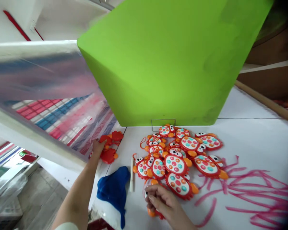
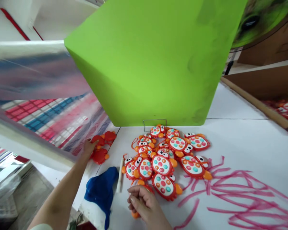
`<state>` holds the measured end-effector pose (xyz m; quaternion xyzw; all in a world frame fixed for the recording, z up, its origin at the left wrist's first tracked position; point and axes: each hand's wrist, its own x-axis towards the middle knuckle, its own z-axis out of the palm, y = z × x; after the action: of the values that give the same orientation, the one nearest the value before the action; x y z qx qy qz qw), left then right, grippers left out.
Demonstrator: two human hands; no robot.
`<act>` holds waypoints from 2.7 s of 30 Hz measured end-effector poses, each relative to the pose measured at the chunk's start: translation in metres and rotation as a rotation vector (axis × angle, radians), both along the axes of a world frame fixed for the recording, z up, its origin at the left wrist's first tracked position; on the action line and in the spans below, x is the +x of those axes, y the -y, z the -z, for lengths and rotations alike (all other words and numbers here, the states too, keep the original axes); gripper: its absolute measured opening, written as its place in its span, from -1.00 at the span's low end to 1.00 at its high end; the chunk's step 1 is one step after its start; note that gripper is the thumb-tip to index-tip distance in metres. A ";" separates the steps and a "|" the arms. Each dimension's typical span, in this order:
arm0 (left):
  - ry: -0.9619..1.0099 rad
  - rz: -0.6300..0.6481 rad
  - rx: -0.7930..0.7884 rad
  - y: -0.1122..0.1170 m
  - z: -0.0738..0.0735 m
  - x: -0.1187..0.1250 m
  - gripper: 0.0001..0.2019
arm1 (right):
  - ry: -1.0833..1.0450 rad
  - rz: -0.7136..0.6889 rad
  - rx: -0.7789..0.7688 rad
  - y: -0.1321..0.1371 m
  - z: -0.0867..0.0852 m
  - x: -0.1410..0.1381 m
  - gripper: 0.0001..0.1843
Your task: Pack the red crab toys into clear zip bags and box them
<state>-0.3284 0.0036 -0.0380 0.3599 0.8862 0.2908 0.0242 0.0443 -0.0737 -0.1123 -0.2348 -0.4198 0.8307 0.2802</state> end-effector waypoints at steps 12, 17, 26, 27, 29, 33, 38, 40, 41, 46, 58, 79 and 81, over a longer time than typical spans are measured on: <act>-0.317 0.840 0.394 0.089 -0.002 0.181 -0.75 | -0.197 0.160 -0.293 -0.015 -0.026 0.000 -0.40; -0.225 1.143 0.393 0.109 0.006 0.229 -0.67 | -0.170 0.451 -0.343 -0.031 -0.033 0.006 -0.38; 1.166 0.623 0.282 0.096 0.008 0.240 -0.50 | 0.226 0.255 0.362 -0.046 -0.037 0.041 -0.48; 1.228 0.616 0.271 0.094 0.008 0.244 -0.48 | 0.250 0.250 0.401 -0.045 -0.037 0.041 -0.49; 1.267 0.585 0.313 0.092 0.011 0.251 -0.51 | 0.298 0.277 0.463 -0.042 -0.037 0.039 -0.51; 1.139 0.478 0.449 0.090 0.023 0.256 -0.63 | 0.422 0.419 0.574 -0.034 -0.029 0.031 -0.64; 1.103 0.489 0.404 0.082 0.028 0.252 -0.61 | 0.467 0.464 0.589 -0.036 -0.025 0.024 -0.66; 1.114 0.500 0.402 0.080 0.025 0.251 -0.60 | 0.455 0.446 0.563 -0.040 -0.028 0.024 -0.63; 1.111 0.512 0.407 0.080 0.024 0.251 -0.60 | 0.443 0.434 0.552 -0.042 -0.029 0.024 -0.62; 1.133 0.653 0.445 0.081 0.025 0.249 -0.42 | 0.446 0.402 0.569 -0.048 -0.035 0.025 -0.54; 0.973 0.711 0.370 0.075 0.037 0.239 -0.44 | 0.346 0.405 0.458 -0.054 -0.026 0.018 -0.34; 0.201 0.166 0.170 0.065 0.029 0.115 -0.63 | 0.280 0.322 0.300 -0.051 -0.028 0.023 -0.54; 0.559 0.198 0.327 0.067 0.021 0.144 -0.56 | 0.263 0.238 0.311 -0.046 -0.027 0.019 -0.51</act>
<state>-0.1844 -0.0629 -0.0587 0.3498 0.7478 0.5125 0.2362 0.0630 -0.0273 -0.0853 -0.3428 -0.5449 0.6796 0.3518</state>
